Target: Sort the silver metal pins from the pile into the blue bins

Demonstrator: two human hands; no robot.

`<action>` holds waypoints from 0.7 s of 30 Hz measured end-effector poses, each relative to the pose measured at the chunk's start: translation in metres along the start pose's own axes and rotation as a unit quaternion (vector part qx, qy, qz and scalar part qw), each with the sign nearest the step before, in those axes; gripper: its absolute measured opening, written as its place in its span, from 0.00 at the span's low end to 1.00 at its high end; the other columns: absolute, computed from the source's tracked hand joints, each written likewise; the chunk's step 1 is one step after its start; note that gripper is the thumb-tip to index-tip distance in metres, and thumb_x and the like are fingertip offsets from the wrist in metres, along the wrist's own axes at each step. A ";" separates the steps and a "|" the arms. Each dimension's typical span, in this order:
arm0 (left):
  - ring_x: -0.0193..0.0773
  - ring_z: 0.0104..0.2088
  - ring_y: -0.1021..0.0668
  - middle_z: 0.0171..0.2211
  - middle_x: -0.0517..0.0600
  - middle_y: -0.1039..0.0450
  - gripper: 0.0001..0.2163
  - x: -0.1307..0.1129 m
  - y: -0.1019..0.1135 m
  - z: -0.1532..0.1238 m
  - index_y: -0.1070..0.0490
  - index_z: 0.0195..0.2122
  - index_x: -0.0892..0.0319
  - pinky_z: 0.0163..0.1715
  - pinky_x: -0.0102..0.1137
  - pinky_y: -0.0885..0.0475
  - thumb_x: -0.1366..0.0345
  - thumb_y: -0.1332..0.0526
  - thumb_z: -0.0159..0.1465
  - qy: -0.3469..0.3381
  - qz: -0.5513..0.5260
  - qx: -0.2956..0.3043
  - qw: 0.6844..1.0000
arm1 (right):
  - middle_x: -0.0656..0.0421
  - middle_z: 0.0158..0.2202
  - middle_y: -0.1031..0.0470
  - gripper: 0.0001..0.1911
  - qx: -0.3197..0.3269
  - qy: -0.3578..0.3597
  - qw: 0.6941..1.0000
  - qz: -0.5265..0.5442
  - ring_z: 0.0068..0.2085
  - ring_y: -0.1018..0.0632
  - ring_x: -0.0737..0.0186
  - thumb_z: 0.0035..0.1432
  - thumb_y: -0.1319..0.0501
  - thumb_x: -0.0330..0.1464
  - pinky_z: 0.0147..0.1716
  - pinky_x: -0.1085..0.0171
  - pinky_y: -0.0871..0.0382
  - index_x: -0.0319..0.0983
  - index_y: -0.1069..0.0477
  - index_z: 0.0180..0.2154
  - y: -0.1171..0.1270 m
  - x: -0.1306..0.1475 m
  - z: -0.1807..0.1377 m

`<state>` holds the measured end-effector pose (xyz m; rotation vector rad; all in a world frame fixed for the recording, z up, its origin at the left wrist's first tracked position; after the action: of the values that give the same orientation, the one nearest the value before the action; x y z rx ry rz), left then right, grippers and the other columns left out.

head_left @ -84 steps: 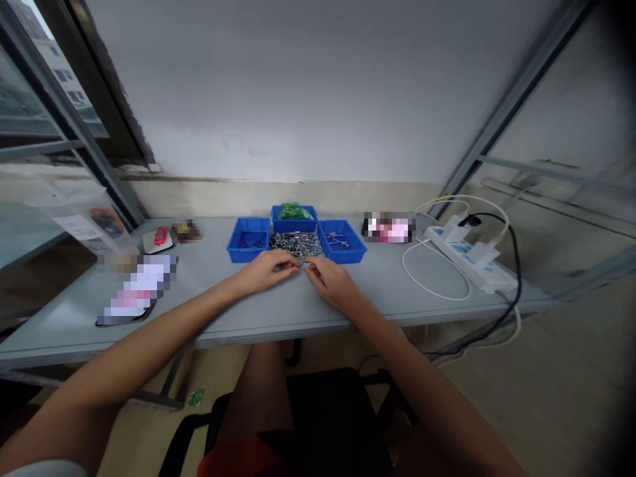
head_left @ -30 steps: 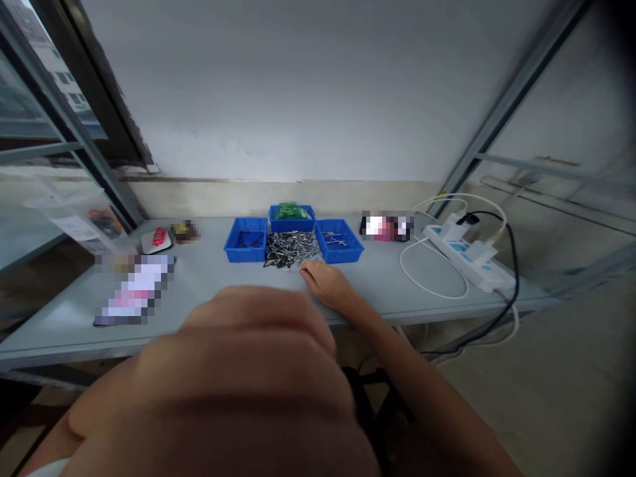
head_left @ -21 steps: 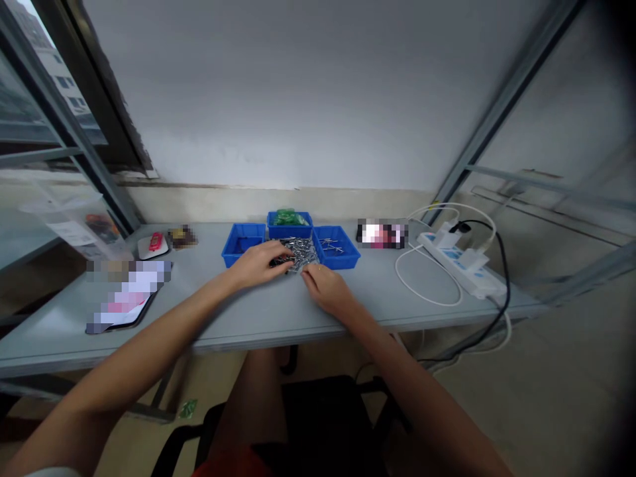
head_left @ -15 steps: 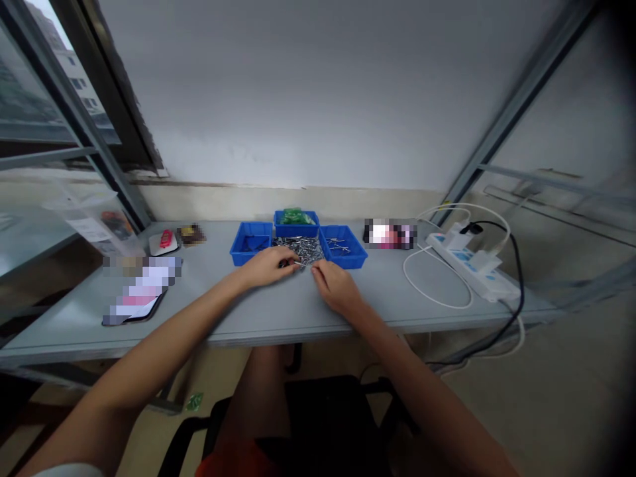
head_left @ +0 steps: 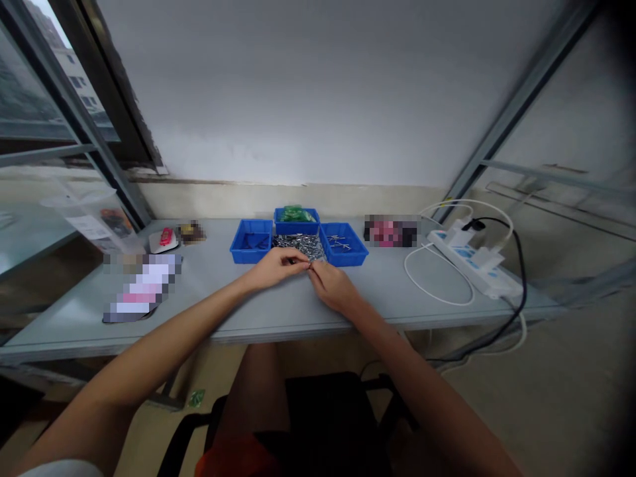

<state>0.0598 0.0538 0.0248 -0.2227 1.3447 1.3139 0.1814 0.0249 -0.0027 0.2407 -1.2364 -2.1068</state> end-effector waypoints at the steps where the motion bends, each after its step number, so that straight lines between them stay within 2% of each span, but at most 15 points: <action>1: 0.35 0.34 0.27 0.33 0.52 0.26 0.11 0.000 -0.001 0.000 0.27 0.35 0.63 0.32 0.28 0.35 0.61 0.42 0.58 0.000 -0.001 -0.002 1.000 | 0.55 0.33 0.28 0.12 0.006 0.007 1.000 0.002 0.35 0.28 0.62 0.64 0.56 0.33 0.36 0.64 0.37 0.38 0.36 0.35 -0.001 0.001 0.000; 5: 0.33 0.31 0.28 0.30 0.50 0.28 0.09 0.005 -0.001 0.001 0.30 0.33 0.63 0.32 0.28 0.35 0.62 0.43 0.58 0.007 -0.025 -0.009 1.000 | 0.55 0.35 0.27 0.11 -0.005 -0.018 1.000 0.015 0.37 0.27 0.61 0.64 0.53 0.35 0.38 0.63 0.36 0.38 0.34 0.38 0.002 -0.002 0.000; 10: 0.31 0.26 0.30 0.24 0.47 0.30 0.08 0.015 -0.003 0.000 0.31 0.31 0.63 0.28 0.27 0.36 0.63 0.43 0.56 0.043 0.006 0.047 0.998 | 0.54 0.39 0.27 0.12 -0.070 -0.055 0.995 0.050 0.41 0.26 0.59 0.63 0.51 0.34 0.42 0.61 0.34 0.37 0.36 0.46 0.012 -0.008 -0.001; 13: 0.31 0.24 0.31 0.23 0.47 0.30 0.08 0.017 -0.007 -0.002 0.30 0.31 0.63 0.26 0.26 0.38 0.64 0.44 0.56 0.052 0.034 0.075 0.995 | 0.53 0.40 0.27 0.12 -0.056 -0.031 0.997 0.043 0.43 0.27 0.59 0.63 0.53 0.32 0.44 0.60 0.34 0.38 0.35 0.44 0.008 -0.007 0.000; 17: 0.30 0.23 0.32 0.22 0.46 0.31 0.08 0.016 -0.008 -0.002 0.29 0.30 0.63 0.25 0.25 0.39 0.64 0.43 0.55 0.055 0.047 0.072 0.995 | 0.53 0.36 0.27 0.12 -0.001 -0.008 1.000 -0.003 0.41 0.27 0.59 0.63 0.54 0.30 0.42 0.60 0.34 0.38 0.33 0.38 -0.001 -0.006 0.000; 21: 0.30 0.22 0.33 0.21 0.45 0.33 0.09 0.018 -0.007 -0.001 0.30 0.31 0.63 0.23 0.24 0.40 0.64 0.45 0.56 0.052 0.052 0.074 0.995 | 0.52 0.39 0.27 0.11 -0.009 -0.018 1.000 0.001 0.42 0.27 0.58 0.62 0.51 0.30 0.43 0.60 0.34 0.37 0.34 0.42 -0.001 -0.007 0.000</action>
<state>0.0587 0.0603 0.0067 -0.1219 1.5529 1.2961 0.1864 0.0295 -0.0049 0.1939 -1.2371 -2.1284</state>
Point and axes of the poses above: each hand's wrist, its own z-axis towards the middle knuckle, its own y-axis out of the back of the hand, x = y × z, the point moved 6 cm from there along z, towards the middle knuckle
